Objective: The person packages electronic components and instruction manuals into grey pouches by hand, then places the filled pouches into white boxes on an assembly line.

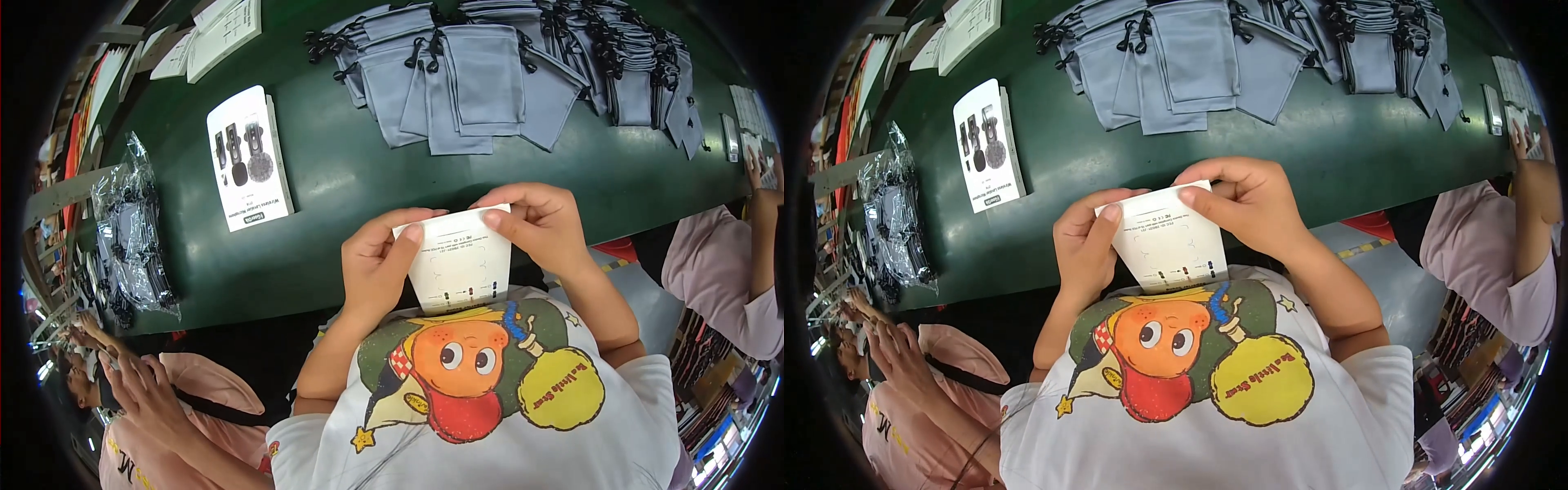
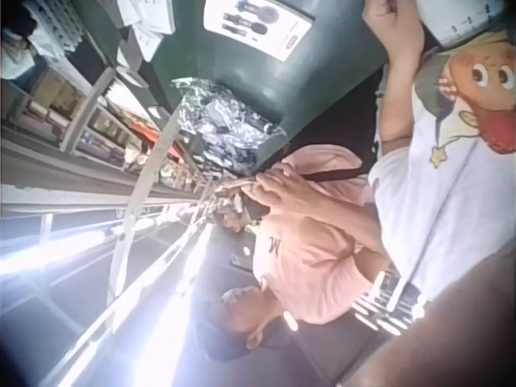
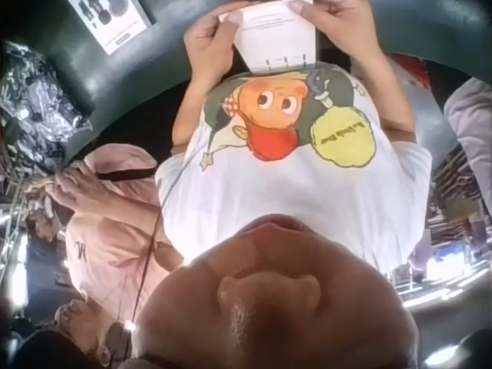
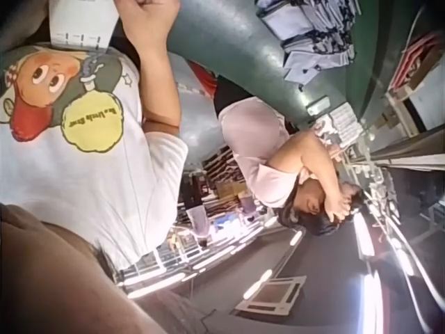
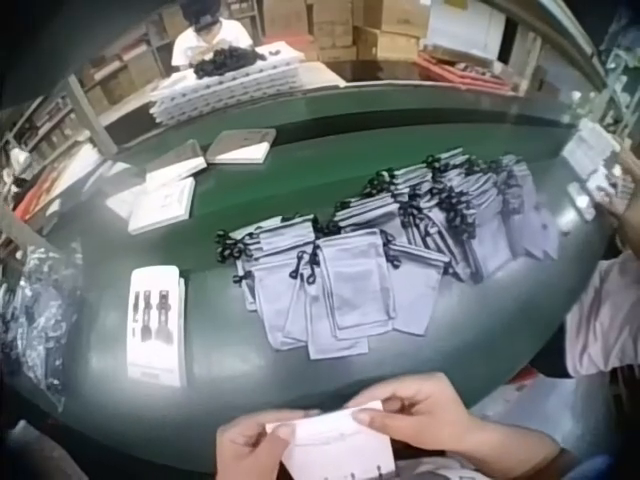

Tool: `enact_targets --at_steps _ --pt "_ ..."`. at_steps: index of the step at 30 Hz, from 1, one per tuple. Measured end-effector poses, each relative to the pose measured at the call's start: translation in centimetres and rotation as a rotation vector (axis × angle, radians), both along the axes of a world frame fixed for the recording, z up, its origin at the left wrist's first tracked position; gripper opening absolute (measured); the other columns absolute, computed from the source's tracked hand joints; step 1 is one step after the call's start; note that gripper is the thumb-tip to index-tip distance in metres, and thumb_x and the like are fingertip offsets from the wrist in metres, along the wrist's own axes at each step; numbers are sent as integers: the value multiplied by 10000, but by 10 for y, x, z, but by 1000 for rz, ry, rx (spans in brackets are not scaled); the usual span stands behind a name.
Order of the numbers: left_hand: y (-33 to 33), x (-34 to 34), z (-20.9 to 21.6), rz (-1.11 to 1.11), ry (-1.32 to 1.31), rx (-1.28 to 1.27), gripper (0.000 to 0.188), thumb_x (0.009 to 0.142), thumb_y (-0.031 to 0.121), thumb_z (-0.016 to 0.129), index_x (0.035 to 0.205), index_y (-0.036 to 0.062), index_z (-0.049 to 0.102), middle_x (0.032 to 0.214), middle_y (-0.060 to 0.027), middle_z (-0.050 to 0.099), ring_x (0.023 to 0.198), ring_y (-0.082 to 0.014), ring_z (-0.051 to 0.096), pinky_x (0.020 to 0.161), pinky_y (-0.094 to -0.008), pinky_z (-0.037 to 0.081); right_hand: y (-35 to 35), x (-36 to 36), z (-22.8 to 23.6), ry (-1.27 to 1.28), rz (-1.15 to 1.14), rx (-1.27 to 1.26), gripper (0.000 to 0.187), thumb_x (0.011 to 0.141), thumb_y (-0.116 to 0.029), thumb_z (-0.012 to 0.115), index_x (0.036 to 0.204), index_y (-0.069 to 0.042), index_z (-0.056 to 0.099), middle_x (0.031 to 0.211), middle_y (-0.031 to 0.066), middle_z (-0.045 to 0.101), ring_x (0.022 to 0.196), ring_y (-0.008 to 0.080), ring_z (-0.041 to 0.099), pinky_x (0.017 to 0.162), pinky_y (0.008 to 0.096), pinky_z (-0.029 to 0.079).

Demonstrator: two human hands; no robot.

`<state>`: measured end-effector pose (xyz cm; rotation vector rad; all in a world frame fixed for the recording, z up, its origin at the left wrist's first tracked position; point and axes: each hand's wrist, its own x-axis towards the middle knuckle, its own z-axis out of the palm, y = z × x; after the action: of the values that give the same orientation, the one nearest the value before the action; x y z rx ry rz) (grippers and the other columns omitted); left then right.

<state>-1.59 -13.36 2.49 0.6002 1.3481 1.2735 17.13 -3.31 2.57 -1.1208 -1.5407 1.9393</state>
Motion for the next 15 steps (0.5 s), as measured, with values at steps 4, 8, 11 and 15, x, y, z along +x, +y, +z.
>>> enact_targets --at_steps 4,8,11,15 --pt "-1 0 -3 6 -45 -8 216 856 18 506 1042 -19 610 1041 -165 642 861 -177 612 747 -244 491 1 2 -3 15 -8 -51 172 790 52 600 956 18 631 878 132 665 595 55 523 504 145 408" --pt "-6 -3 -7 -58 -77 109 220 854 9 518 1054 -3 610 1072 -165 632 881 -167 608 743 -233 488 -4 4 -10 215 -10 -23 175 797 33 607 970 9 619 881 147 659 615 86 544 528 167 425" --pt "-10 -3 -14 -120 -96 225 230 854 7 520 1070 4 599 1091 -177 622 913 -186 603 764 -245 485 -8 7 -20 409 -7 22 180 798 17 617 977 1 610 887 157 655 626 111 557 545 185 435" --pt "-15 5 -24 -156 -54 385 256 826 -10 567 1080 21 568 1126 -205 593 946 -244 601 790 -283 488 -10 14 -32 454 32 195 207 774 -7 655 974 -9 601 942 187 643 702 195 612 595 245 483"
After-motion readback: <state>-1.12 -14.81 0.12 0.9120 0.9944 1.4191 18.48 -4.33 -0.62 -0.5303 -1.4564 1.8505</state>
